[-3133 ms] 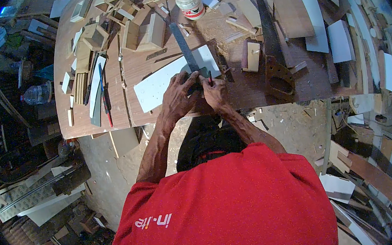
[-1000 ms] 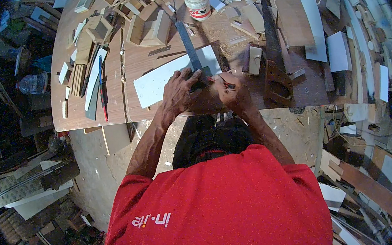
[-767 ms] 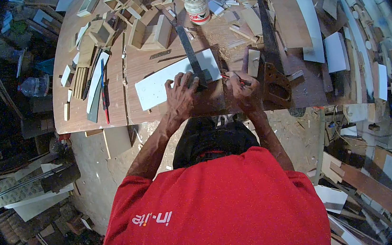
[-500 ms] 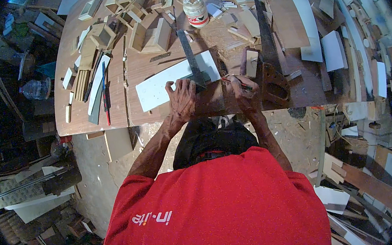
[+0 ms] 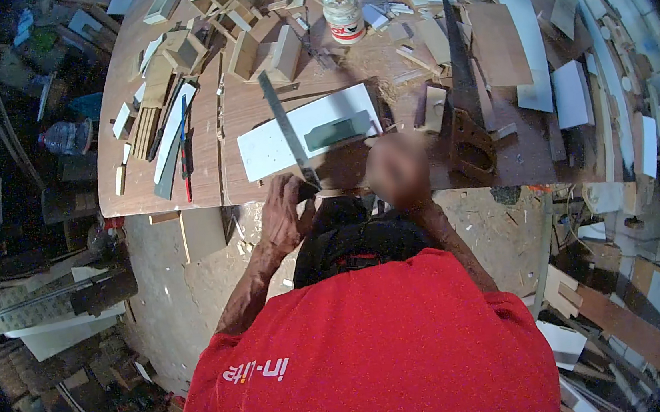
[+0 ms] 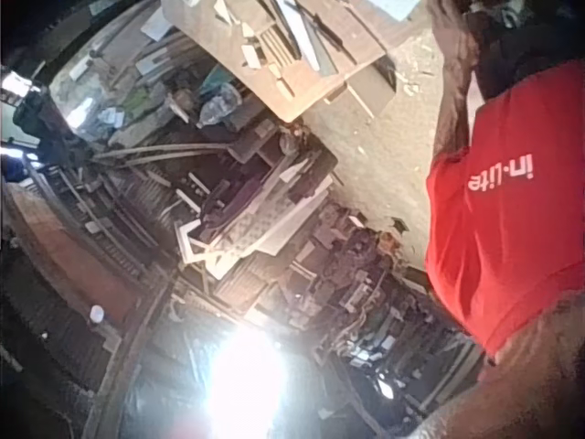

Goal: The person marks a small block using a ruler and a pencil, cuts it with a handsaw, and fits the cut piece into a wooden box structure.

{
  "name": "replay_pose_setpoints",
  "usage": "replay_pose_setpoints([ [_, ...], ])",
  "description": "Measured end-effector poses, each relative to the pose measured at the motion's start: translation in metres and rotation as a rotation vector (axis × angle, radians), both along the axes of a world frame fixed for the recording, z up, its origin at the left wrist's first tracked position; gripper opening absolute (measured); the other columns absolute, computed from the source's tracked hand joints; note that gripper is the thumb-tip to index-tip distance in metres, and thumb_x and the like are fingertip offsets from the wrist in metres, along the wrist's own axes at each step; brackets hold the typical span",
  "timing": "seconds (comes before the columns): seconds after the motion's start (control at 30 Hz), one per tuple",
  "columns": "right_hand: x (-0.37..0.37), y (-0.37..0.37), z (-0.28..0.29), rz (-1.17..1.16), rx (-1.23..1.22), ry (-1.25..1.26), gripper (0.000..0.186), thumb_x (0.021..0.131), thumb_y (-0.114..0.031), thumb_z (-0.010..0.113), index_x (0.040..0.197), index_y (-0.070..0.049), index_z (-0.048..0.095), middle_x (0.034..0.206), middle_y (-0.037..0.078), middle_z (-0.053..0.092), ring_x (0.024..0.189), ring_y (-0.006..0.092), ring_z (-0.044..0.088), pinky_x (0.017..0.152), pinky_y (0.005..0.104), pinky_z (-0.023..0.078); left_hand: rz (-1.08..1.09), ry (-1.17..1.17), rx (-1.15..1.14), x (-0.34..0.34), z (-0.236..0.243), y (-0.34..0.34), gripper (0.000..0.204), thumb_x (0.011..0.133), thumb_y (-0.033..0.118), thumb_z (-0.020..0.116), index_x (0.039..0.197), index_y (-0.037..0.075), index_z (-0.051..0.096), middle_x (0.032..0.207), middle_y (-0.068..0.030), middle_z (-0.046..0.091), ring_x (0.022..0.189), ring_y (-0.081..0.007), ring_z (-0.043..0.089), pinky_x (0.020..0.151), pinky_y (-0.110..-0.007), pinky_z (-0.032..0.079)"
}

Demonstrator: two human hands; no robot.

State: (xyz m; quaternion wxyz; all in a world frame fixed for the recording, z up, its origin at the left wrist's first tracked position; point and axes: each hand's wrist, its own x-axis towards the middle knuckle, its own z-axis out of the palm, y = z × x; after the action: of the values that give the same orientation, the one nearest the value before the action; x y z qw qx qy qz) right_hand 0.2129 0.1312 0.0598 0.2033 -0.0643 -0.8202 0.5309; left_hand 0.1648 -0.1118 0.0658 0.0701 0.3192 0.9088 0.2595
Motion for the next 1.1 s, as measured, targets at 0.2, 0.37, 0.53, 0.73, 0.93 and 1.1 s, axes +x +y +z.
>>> replay_pose_setpoints([
  [0.2, -0.026, -0.052, -0.006, 0.322, 0.305, -0.037, 0.028, 0.089, -0.012, 0.056, 0.115, -0.003, 0.059, 0.105, 0.017, 0.061, 0.098, 0.0336, 0.059, 0.084, 0.0415, 0.048, 0.013, 0.163, -0.016, -0.029, -0.005, -0.057, 0.035, 0.078, 0.003, 0.063, 0.109, -0.003, 0.046, 0.105, -0.0229, 0.048, 0.098, -0.0409, 0.050, 0.085, -0.047, 0.045],
  [0.37, -0.058, -0.094, -0.017, 0.380, 0.470, 0.013, 0.039, 0.087, -0.015, 0.057, 0.125, -0.006, 0.051, 0.112, 0.018, 0.056, 0.103, 0.0376, 0.055, 0.086, 0.0469, 0.048, -0.018, 0.116, -0.083, -0.064, -0.015, -0.090, 0.031, 0.079, 0.004, 0.058, 0.106, -0.005, 0.046, 0.104, -0.0240, 0.047, 0.099, -0.0402, 0.047, 0.090, -0.046, 0.041],
  [0.53, -0.113, -0.131, -0.030, 0.361, 0.578, 0.003, 0.046, 0.088, -0.021, 0.055, 0.130, -0.004, 0.046, 0.117, 0.020, 0.052, 0.110, 0.0373, 0.051, 0.094, 0.0525, 0.040, -0.115, 0.131, -0.082, -0.102, -0.018, -0.115, 0.026, 0.078, 0.001, 0.055, 0.102, -0.006, 0.048, 0.099, -0.0228, 0.047, 0.096, -0.0390, 0.046, 0.088, -0.046, 0.041],
  [0.73, -0.173, -0.186, -0.054, 0.268, 0.647, -0.069, 0.051, 0.088, -0.030, 0.056, 0.130, -0.003, 0.045, 0.122, 0.022, 0.052, 0.115, 0.0387, 0.050, 0.100, 0.0564, 0.034, -0.171, 0.115, -0.190, -0.150, -0.044, -0.147, 0.034, 0.076, -0.002, 0.057, 0.109, -0.004, 0.048, 0.102, -0.0219, 0.047, 0.100, -0.0398, 0.047, 0.089, -0.045, 0.042],
  [0.93, -0.207, -0.217, -0.070, 0.237, 0.717, -0.319, 0.062, 0.090, -0.042, 0.050, 0.136, -0.003, 0.040, 0.135, 0.023, 0.044, 0.128, 0.0421, 0.040, 0.104, 0.0698, 0.018, -0.297, 0.170, -0.251, -0.176, -0.059, -0.157, 0.042, 0.074, -0.003, 0.056, 0.114, -0.008, 0.046, 0.111, -0.0245, 0.047, 0.104, -0.0417, 0.046, 0.094, -0.046, 0.042],
  [1.1, -0.215, -0.228, -0.075, 0.224, 0.634, -0.448, 0.072, 0.088, -0.049, 0.048, 0.141, -0.003, 0.037, 0.143, 0.021, 0.037, 0.133, 0.0417, 0.033, 0.104, 0.0741, 0.006, -0.320, 0.172, -0.326, -0.184, -0.075, -0.164, 0.050, 0.072, -0.003, 0.054, 0.120, -0.009, 0.044, 0.132, -0.0282, 0.042, 0.120, -0.0435, 0.042, 0.102, -0.044, 0.039],
])
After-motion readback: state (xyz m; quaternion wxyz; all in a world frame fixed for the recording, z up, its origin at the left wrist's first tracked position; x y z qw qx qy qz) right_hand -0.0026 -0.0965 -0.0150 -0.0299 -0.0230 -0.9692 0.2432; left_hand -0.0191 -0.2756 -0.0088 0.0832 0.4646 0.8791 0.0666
